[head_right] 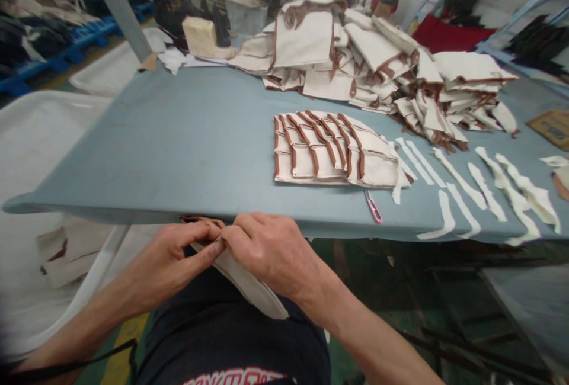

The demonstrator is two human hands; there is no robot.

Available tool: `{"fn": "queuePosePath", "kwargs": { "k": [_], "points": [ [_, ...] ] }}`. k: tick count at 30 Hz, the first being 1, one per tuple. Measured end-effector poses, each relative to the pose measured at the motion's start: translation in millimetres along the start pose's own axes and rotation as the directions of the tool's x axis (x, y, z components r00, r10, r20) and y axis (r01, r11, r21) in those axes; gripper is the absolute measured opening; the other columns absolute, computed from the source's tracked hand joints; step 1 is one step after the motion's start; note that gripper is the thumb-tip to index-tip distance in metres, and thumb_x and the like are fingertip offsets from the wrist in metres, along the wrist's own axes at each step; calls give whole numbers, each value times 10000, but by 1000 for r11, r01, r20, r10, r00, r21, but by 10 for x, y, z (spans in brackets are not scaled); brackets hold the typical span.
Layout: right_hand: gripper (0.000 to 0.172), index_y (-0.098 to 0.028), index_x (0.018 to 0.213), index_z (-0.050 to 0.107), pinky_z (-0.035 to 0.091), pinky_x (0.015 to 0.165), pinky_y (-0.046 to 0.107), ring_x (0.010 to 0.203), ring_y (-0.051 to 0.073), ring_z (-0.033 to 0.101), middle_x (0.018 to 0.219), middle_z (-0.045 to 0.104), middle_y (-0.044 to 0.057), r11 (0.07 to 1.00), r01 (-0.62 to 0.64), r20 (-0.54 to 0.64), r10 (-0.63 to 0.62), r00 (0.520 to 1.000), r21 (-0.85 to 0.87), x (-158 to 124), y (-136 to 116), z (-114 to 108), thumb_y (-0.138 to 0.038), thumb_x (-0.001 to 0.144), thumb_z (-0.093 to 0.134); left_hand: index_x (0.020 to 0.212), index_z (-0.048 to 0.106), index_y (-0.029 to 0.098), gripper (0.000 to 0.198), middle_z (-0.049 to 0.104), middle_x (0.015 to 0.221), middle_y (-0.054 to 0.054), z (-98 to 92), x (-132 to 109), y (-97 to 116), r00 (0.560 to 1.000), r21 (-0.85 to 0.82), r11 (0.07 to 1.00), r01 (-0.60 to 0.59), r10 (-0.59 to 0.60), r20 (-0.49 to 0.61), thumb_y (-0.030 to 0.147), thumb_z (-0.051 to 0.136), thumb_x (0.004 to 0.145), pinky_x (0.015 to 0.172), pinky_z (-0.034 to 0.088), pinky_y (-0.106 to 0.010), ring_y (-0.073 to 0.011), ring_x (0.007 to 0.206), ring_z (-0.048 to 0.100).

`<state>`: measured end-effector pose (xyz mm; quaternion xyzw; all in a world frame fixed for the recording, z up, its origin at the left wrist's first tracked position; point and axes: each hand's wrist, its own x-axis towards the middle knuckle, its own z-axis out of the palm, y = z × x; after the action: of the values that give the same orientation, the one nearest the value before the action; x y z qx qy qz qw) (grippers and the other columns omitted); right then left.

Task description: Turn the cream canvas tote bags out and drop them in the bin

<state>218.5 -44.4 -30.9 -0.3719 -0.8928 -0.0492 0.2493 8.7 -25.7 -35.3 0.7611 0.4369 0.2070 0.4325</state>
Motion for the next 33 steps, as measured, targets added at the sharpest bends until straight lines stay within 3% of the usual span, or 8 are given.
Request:
{"fn": "queuePosePath", "kwargs": {
  "k": [4, 8, 13, 15, 18, 21, 27, 33],
  "points": [
    [245, -188, 858, 690, 365, 599, 310, 676, 175, 628, 759, 716, 37, 1000, -15, 103, 14, 995, 7, -9, 7, -1, -102, 1037, 546, 764, 729, 199, 258, 761, 753, -29, 26, 6, 28, 999, 25, 999, -25, 26, -41, 304, 561, 930, 699, 506, -261, -194, 721, 667],
    [167, -184, 881, 695, 363, 590, 286, 658, 161, 632, 762, 736, 38, 951, -231, 163, 199, 966, 204, -30, 7, 81, -119, 966, 567, 692, 704, 201, 241, 716, 651, -11, 56, 19, 42, 996, 48, 998, -35, 39, -83, 262, 556, 872, 640, 487, -255, -184, 651, 639],
    [72, -194, 833, 639, 387, 590, 232, 590, 111, 558, 692, 657, -29, 598, -551, 356, 421, 834, 582, -36, 4, 164, -162, 882, 597, 666, 688, 172, 261, 663, 602, 9, 77, 56, 42, 998, 36, 999, -8, 10, -64, 262, 494, 815, 581, 417, -241, -154, 597, 603],
    [65, -193, 820, 620, 374, 576, 228, 581, 107, 524, 672, 617, -39, 491, -592, 405, 439, 802, 639, -38, 4, 184, -190, 879, 592, 679, 702, 162, 267, 676, 613, 6, 73, 67, 41, 999, 11, 1000, -4, 5, -53, 271, 499, 814, 577, 419, -237, -154, 599, 608],
    [74, -193, 819, 603, 366, 569, 228, 591, 110, 508, 674, 596, -40, 412, -603, 437, 430, 790, 683, -46, 3, 191, -222, 884, 583, 705, 726, 152, 290, 720, 646, -8, 63, 67, 49, 999, -6, 1000, -21, 21, -46, 282, 511, 849, 584, 436, -237, -160, 611, 639],
    [91, -196, 815, 595, 358, 564, 230, 590, 109, 498, 672, 588, -43, 411, -605, 437, 434, 788, 682, -49, -6, 166, -231, 896, 573, 724, 740, 149, 317, 755, 688, -29, 55, 47, 54, 997, 15, 998, -62, 62, -49, 294, 513, 891, 606, 455, -251, -170, 625, 665],
    [62, -197, 838, 608, 345, 588, 234, 595, 106, 483, 678, 587, -56, 516, -588, 394, 442, 806, 623, -49, -8, 143, -187, 892, 580, 692, 701, 180, 266, 737, 675, -25, 76, 15, 18, 990, 85, 991, -100, 107, -90, 246, 528, 883, 646, 470, -263, -177, 643, 658],
    [91, -200, 833, 603, 341, 578, 233, 587, 108, 472, 668, 584, -58, 491, -588, 408, 430, 805, 643, -74, 5, 196, -205, 913, 560, 740, 728, 179, 290, 769, 728, -20, 88, 11, -22, 996, 26, 998, -61, 62, -61, 247, 495, 898, 649, 465, -267, -179, 669, 675]
  ]
}}
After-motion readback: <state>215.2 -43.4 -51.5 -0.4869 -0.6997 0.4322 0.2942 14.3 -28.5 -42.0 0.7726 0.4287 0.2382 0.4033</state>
